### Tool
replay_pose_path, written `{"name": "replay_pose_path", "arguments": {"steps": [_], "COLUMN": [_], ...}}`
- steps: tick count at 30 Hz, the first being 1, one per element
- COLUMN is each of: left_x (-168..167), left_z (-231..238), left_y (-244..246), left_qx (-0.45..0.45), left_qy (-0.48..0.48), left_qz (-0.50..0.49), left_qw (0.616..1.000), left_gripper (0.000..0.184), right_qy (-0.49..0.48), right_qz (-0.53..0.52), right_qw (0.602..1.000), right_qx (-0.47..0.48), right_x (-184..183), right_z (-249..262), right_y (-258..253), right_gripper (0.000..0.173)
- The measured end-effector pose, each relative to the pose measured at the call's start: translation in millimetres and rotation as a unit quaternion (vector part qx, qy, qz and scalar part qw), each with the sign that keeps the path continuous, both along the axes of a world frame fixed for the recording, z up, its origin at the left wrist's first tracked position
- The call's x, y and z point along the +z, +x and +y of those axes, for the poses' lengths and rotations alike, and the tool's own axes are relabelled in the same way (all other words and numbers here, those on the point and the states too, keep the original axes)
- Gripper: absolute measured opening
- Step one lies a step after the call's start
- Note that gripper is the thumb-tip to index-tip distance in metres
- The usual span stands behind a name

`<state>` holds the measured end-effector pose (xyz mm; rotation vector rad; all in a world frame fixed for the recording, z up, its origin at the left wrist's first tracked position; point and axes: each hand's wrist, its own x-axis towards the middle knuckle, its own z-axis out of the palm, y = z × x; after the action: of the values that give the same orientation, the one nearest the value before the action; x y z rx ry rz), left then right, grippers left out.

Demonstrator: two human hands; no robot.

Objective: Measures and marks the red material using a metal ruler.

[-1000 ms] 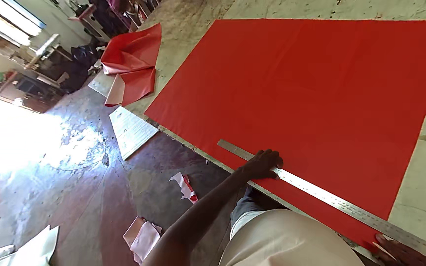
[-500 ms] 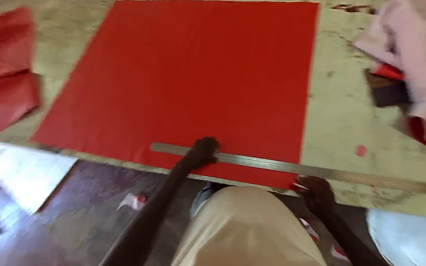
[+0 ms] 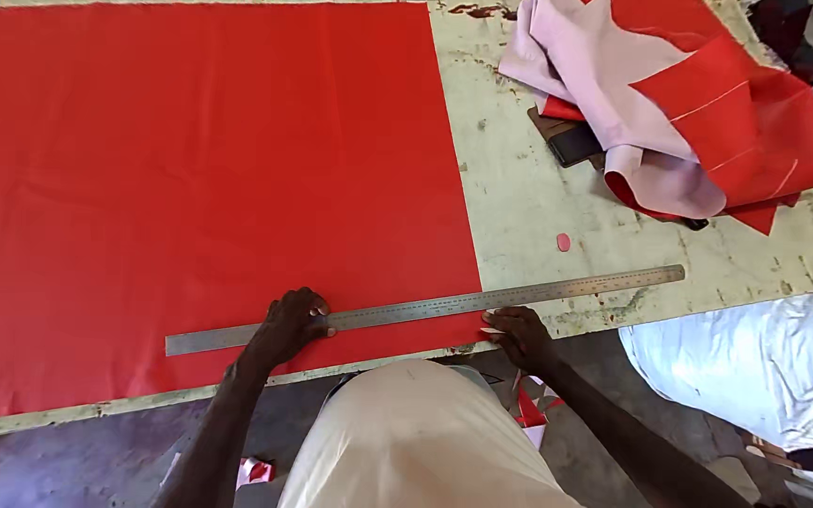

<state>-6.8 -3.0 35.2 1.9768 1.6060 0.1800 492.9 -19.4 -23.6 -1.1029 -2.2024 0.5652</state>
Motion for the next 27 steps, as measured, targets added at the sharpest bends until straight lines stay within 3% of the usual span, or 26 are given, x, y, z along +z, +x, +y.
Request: {"name": "replay_pose_path", "arguments": {"steps": [14,27], "left_x": [-2.4,-3.7], "left_z": [-0.6,1.4], "left_y": [0.8,-1.6], "left_qx": [-0.004,-0.004], "left_qy": [0.002,-0.001], "left_qz": [0.024,0.010], "left_qw": [1.000,1.000], "left_gripper": [0.032,0.031], "right_qy": [-0.027,0.009], "right_qz": [0.049,0.007], "right_qw": [0.998,1.000], "right_qx": [-0.018,0.004], "right_x": [-1.6,1.9], "right_z": [-0.1,0.5], "right_y": [0.9,1.1], "right_gripper": [0.032,0.032]}}
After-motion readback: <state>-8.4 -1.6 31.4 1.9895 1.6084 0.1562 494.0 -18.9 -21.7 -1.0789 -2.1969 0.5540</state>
